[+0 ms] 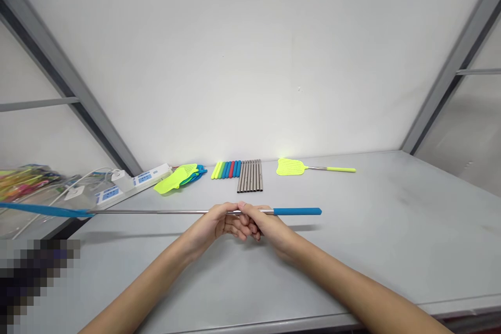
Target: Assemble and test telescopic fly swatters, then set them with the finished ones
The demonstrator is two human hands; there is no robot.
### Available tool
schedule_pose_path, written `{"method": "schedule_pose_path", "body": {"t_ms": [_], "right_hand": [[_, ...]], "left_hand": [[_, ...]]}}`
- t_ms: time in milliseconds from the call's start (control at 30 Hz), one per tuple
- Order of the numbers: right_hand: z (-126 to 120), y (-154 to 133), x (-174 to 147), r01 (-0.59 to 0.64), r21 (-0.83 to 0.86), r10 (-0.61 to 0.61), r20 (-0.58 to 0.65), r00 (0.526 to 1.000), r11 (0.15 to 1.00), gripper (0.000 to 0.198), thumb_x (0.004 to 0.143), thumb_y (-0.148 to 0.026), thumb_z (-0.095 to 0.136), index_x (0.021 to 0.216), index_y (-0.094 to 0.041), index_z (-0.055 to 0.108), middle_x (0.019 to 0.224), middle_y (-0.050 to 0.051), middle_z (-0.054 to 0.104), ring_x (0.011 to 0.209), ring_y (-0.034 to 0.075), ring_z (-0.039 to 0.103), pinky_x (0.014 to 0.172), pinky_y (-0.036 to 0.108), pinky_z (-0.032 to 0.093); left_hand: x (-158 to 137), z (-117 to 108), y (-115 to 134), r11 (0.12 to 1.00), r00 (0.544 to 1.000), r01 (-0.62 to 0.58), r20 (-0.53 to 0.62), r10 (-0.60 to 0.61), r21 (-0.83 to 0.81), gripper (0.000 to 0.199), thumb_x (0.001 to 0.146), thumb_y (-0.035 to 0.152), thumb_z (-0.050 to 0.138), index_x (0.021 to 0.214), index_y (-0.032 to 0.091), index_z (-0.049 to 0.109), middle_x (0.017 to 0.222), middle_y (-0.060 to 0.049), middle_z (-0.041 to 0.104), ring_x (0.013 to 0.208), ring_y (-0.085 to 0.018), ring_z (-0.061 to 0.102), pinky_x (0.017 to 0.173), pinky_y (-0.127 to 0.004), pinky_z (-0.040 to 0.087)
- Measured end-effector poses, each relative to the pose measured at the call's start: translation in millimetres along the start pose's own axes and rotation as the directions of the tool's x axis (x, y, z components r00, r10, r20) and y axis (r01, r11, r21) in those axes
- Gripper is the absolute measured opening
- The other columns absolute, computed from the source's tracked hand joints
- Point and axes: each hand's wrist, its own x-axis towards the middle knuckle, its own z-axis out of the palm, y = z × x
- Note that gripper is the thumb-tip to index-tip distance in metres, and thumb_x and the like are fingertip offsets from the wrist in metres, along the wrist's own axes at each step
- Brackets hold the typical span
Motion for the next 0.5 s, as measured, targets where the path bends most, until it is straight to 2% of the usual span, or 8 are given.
{"method": "schedule_pose_path", "body": {"t_ms": [500], "right_hand": [[1.9,-1.4,-0.1,-0.001,0.022,0.000,0.041,0.999,1.000,0.045,0.079,-0.051,0.037,0.053,-0.016,0.046,0.047,-0.003,0.039,0.046,0.009,0.032,0.046,0.022,0.024]], "left_hand": [[1.8,-1.2,-2.9,1.000,1.000,-0.010,0.024,0.011,-0.023,0.041,0.082,0.036,0.032,0.066,0.010,0.059,0.069,-0.010,0.065,0.067,-0.019,0.060,0.071,-0.033,0.043]]}}
